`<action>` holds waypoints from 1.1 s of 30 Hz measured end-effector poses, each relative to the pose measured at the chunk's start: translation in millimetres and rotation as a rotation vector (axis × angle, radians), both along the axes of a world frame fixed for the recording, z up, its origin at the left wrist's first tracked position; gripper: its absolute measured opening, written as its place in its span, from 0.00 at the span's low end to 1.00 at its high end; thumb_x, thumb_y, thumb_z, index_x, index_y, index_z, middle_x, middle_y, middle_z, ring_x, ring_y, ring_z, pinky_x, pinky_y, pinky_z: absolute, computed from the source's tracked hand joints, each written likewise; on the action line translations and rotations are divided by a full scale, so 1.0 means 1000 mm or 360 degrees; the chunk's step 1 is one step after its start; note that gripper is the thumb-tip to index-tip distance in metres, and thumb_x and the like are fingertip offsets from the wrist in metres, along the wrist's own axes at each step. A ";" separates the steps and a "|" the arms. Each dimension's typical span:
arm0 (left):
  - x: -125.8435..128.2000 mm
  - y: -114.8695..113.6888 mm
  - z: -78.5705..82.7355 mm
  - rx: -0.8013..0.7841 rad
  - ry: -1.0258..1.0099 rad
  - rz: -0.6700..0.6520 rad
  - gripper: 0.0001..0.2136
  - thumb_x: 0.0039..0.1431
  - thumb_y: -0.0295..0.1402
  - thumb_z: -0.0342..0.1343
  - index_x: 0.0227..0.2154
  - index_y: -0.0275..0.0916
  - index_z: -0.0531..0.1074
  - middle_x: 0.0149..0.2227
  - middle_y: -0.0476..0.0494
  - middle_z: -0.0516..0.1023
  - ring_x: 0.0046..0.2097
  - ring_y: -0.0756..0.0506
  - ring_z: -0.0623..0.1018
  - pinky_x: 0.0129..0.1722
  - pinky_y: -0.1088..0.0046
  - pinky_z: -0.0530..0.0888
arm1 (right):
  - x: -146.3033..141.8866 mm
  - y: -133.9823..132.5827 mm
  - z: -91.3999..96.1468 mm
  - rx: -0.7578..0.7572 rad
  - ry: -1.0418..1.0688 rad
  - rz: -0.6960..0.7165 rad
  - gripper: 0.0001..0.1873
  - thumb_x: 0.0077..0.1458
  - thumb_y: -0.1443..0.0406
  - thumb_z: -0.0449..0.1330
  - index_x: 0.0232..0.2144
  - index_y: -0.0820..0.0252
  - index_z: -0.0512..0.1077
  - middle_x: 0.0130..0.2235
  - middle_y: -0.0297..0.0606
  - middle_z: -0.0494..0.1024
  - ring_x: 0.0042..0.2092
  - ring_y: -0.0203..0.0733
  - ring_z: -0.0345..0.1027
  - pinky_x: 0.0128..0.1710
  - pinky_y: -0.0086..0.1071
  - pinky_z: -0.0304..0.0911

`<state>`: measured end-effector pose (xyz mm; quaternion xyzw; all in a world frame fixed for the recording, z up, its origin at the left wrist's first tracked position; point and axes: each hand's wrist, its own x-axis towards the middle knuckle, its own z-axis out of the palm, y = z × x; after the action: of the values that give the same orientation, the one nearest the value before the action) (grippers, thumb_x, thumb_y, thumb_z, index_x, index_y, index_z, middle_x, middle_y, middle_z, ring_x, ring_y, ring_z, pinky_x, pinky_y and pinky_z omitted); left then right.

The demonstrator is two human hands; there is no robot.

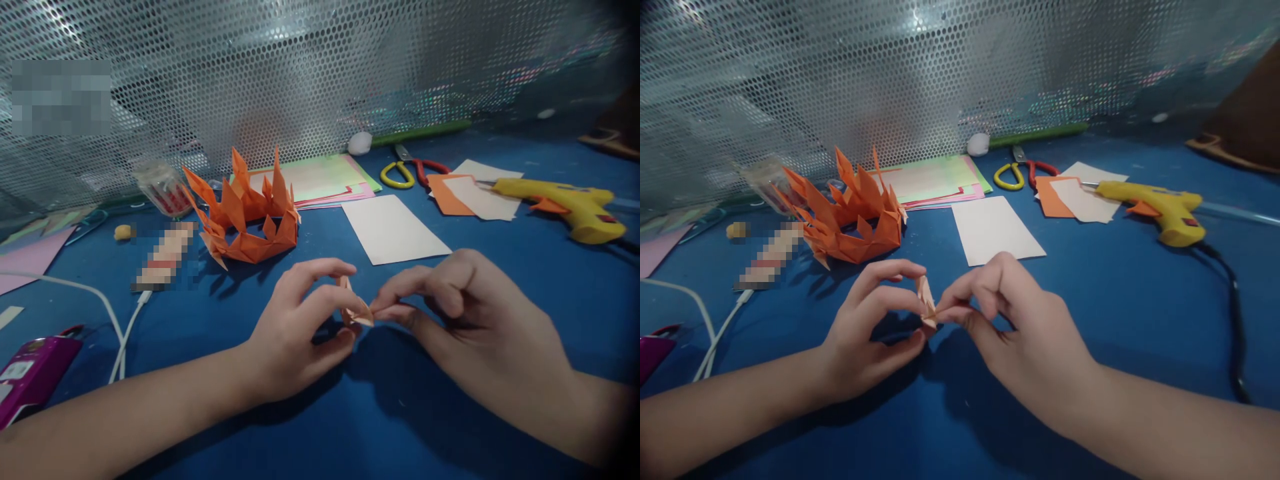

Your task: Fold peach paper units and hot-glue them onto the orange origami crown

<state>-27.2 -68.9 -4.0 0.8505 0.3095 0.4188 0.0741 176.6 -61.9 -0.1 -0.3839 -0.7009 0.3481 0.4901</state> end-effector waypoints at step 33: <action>0.008 0.009 0.004 -0.2050 -0.1434 -0.0156 0.23 0.43 0.40 0.78 0.28 0.39 0.66 0.26 0.55 0.77 0.28 0.53 0.78 0.30 0.80 0.77 | 0.006 0.014 -0.008 0.1006 -0.0611 0.0322 0.05 0.64 0.61 0.63 0.38 0.54 0.77 0.31 0.32 0.77 0.28 0.32 0.72 0.27 0.24 0.66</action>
<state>-19.7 -60.0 -0.2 0.4010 0.3936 0.4577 0.6891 183.1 -47.5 -7.6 -0.2010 -0.8871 0.0831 0.4072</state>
